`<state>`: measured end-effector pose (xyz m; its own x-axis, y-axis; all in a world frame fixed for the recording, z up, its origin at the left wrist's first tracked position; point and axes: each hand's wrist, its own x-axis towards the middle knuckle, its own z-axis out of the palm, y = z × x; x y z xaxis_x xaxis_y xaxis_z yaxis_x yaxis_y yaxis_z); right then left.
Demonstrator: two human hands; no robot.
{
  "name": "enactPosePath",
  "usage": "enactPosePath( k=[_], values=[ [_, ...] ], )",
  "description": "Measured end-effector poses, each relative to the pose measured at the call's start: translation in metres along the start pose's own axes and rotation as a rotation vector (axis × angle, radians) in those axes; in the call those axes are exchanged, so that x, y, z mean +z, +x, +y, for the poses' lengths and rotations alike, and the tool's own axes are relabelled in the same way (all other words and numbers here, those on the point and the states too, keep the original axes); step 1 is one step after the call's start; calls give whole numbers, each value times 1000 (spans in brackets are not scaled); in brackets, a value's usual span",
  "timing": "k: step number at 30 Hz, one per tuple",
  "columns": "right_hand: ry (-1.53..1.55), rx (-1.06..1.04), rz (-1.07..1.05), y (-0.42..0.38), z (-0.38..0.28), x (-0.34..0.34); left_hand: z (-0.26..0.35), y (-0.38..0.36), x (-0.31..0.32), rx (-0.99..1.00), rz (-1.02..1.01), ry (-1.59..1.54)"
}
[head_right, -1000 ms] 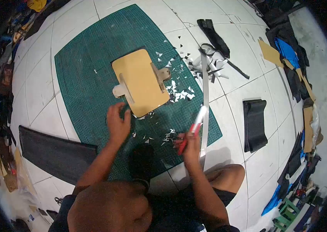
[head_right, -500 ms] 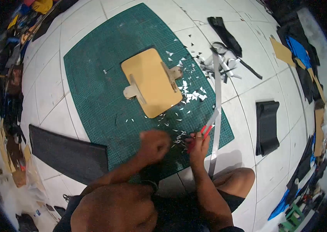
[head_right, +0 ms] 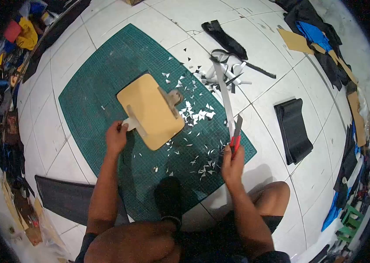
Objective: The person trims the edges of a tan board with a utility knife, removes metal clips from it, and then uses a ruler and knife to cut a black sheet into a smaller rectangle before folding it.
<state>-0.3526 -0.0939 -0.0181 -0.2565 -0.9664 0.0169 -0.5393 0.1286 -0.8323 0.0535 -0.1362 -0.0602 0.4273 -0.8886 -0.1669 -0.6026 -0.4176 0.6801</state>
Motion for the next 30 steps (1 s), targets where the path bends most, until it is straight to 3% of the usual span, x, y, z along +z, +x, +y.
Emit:
enactPosePath(
  k=[2, 5, 8, 11, 17, 20, 22, 23, 24, 27, 28, 30],
  values=[
    [-175, 148, -111, 9, 14, -26, 3, 13, -24, 24, -54, 121],
    [-409, 122, -199, -16, 33, -52, -5, 41, -62, 94, -137, 281],
    [-443, 195, -152, -56, 49, -50, -17, 65, -84, 306, -123, 429],
    [-390, 278, -164, -61, 51, -46, -1, 80, -86, 292, -150, 478],
    [-485, 248, -76, -57, 57, -52, 25, 90, -62, 476, -176, 366],
    [-394, 273, -29, -55, 74, -59, 37, 73, -42, 598, -190, 340],
    [-140, 502, -133, -45, 42, -63, 41, 60, -26, 574, -229, 357],
    [-12, 611, -183, -41, 27, -63, 48, 45, -16, 587, -126, 381],
    [-23, 527, -160, -43, 30, -60, 57, 26, -5, 598, -20, 403],
    [-28, 340, -28, -56, 64, -46, 74, -25, 15, 706, -219, 273],
    [137, 299, 81, -55, 58, -40, 79, -39, 20, 763, -301, 244],
    [61, 276, 89, -52, 34, -48, 75, -49, 33, 691, -378, 364]
  ],
)
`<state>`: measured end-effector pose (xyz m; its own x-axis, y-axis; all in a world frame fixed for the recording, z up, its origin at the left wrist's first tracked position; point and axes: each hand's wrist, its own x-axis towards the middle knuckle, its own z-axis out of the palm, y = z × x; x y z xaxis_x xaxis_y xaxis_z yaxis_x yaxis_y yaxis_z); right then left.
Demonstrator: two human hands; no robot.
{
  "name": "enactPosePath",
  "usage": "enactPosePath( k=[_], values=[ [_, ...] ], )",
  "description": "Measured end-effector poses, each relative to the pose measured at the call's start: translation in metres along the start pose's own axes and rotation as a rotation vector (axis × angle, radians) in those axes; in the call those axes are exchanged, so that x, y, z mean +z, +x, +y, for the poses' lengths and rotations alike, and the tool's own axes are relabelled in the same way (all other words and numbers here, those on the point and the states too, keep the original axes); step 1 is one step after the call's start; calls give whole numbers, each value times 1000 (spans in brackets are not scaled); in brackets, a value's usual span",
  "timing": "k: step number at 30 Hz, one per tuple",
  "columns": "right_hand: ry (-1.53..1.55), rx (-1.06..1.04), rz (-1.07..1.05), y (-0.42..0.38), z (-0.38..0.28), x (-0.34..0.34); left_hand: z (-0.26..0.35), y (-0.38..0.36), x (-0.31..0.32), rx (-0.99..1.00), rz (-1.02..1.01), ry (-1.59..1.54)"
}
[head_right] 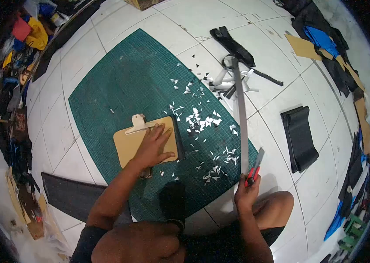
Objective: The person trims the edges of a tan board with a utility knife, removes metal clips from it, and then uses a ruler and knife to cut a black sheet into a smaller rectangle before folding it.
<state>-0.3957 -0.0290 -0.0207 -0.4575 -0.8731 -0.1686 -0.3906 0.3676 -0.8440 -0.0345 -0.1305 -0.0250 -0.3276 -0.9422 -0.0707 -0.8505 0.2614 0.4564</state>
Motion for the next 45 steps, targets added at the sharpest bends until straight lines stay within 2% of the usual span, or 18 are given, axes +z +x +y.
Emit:
enactPosePath(
  k=[2, 6, 9, 10, 14, 17, 18, 20, 22, 24, 28, 31, 34, 36, 37, 39, 42, 45],
  values=[
    [37, 76, 5, -9, -23, -6, -2, -1, 11, -43, -86, 54],
    [88, 112, -40, -44, -33, -16, 8, 9, 13, -163, -15, 49],
    [132, -5, -51, -61, -13, -9, 15, 20, 15, -220, 23, 74],
    [44, -127, -10, -65, -13, -5, 17, 23, 13, -238, 13, 80],
    [121, -15, -190, -65, -14, 1, 21, 32, 0, -290, -53, 44],
    [227, 122, -108, -62, -9, 14, 14, 36, 6, -250, -60, 67],
    [299, 249, -123, -66, -23, 13, 15, 36, 5, -255, -77, 114],
    [263, 323, -179, -70, -24, -6, 20, 41, 3, -254, -105, 205],
    [247, 471, -167, -75, -63, -26, 18, 48, 2, -279, -148, 123],
    [303, 475, -175, -85, -71, -53, 19, 44, 5, -300, -184, 66],
    [171, 258, -172, -104, -71, -89, 18, 46, -2, -302, -157, 47],
    [190, 199, -247, -101, -72, -75, 20, 44, -5, -284, -142, 35],
    [-75, -108, -339, -80, -73, -28, 20, 43, -7, -265, -124, 8],
    [3, -66, -359, -65, -79, 12, 14, 40, -5, -244, -103, -10],
    [-62, -213, -313, -59, -61, 31, 9, 38, -3, -226, -90, -21],
    [-163, -126, -367, -55, -64, 54, 9, 38, -7, -201, -68, -58],
    [-177, -151, -359, -62, -41, 75, 2, 35, -5, -191, -27, -54],
    [-253, -145, -321, -69, -26, 81, 14, 38, -21, -404, -151, -180]
  ],
)
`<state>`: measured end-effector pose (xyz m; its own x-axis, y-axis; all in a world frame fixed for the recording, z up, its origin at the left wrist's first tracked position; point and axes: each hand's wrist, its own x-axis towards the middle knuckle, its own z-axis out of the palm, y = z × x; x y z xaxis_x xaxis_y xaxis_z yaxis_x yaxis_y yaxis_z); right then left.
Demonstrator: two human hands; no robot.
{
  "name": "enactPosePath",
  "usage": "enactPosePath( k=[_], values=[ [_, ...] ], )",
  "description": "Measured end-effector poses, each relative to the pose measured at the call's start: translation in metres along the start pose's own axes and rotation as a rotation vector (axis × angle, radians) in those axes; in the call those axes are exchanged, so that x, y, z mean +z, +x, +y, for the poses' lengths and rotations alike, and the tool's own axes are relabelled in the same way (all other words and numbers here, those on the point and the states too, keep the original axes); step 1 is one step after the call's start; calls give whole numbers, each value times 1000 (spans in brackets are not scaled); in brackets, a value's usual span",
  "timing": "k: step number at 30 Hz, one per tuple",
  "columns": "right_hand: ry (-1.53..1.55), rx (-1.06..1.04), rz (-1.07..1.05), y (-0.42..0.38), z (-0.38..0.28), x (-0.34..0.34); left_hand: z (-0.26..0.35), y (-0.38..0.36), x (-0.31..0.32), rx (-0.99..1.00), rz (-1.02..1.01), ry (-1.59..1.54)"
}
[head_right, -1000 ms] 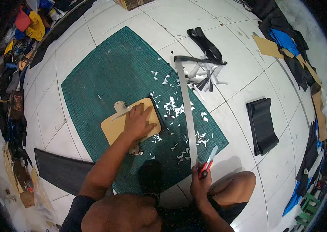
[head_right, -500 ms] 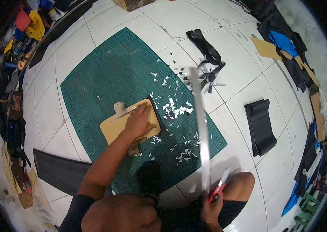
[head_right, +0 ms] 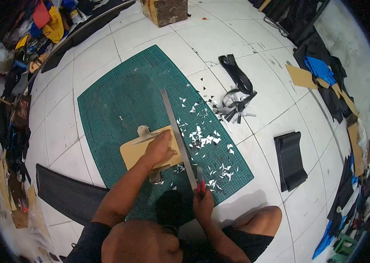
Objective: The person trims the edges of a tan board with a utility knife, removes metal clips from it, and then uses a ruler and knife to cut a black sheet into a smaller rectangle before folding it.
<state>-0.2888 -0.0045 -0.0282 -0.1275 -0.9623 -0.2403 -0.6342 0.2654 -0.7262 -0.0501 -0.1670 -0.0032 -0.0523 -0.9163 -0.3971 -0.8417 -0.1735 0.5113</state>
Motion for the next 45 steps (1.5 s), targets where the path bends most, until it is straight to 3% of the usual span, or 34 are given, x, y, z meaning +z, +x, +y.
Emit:
enactPosePath(
  k=[9, 13, 19, 28, 34, 45],
  values=[
    [-61, -130, 75, -7, 6, 9, -12, 1, 21, 223, 209, 142],
    [41, -110, 71, -4, 9, 11, -18, 8, 27, 193, 180, 153],
    [-79, -215, 132, -3, 9, 14, -13, 7, 24, 155, 135, 194],
    [-3, -52, 18, -6, 22, 19, -6, 4, 15, 147, 107, 223],
    [-134, -119, 86, -7, 21, 22, -6, 8, 15, 132, 83, 192],
    [68, 47, -17, -8, 15, 13, -4, 13, 7, 140, -5, 189]
  ],
)
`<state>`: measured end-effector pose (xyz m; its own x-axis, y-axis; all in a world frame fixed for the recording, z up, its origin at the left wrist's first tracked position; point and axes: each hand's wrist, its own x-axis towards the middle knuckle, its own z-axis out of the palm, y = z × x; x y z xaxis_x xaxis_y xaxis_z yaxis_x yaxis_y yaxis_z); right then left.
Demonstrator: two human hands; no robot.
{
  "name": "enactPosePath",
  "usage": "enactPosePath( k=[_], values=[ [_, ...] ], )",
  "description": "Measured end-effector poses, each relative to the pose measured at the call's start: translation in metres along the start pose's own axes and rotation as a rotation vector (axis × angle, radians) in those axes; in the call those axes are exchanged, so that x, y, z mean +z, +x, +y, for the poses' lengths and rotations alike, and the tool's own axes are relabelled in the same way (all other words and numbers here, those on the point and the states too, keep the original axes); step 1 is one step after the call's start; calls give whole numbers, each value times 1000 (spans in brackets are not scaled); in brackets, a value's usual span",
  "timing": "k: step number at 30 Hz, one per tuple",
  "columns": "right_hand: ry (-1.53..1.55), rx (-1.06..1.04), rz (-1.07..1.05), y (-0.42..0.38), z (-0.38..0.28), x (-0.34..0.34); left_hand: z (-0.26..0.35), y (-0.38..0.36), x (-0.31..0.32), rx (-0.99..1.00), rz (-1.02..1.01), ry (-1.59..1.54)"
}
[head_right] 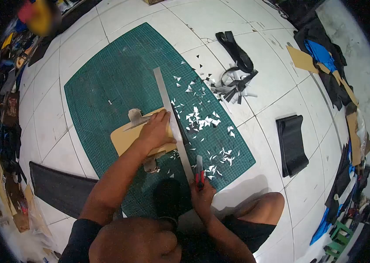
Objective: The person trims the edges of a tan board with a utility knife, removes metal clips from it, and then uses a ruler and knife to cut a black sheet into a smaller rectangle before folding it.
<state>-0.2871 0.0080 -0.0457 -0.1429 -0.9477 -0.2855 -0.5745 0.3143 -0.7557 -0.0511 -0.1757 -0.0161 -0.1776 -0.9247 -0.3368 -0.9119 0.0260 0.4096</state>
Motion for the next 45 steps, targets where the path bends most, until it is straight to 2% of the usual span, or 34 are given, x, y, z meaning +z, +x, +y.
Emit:
enactPosePath(
  k=[10, 16, 19, 28, 31, 34, 37, 38, 41, 45],
  values=[
    [53, 41, -6, 0, -12, -9, 3, -1, 5, -2, 37, 17],
    [-58, 10, 48, 1, -11, -7, 4, -2, 9, -22, 44, 23],
    [70, 139, -44, 3, -17, -13, 4, -3, 9, -18, 44, 16],
    [-102, 36, 2, 1, -8, -8, 11, 0, 8, -71, 21, 31],
    [-77, 69, -49, 3, -10, -13, 13, -3, 5, -41, 37, 52],
    [5, -110, 163, 4, -17, -21, 14, 0, 5, -64, -9, 68],
    [12, 203, -49, 24, -40, -47, 18, 1, -2, -89, -57, 55],
    [-10, 161, -148, 35, -38, -46, 18, 2, -1, -95, -58, 65],
    [-57, -102, -168, 67, -67, -28, 19, 3, 2, -119, -68, 84],
    [-333, -129, -367, 116, -127, -4, 24, 4, -6, -135, -97, 95]
  ],
)
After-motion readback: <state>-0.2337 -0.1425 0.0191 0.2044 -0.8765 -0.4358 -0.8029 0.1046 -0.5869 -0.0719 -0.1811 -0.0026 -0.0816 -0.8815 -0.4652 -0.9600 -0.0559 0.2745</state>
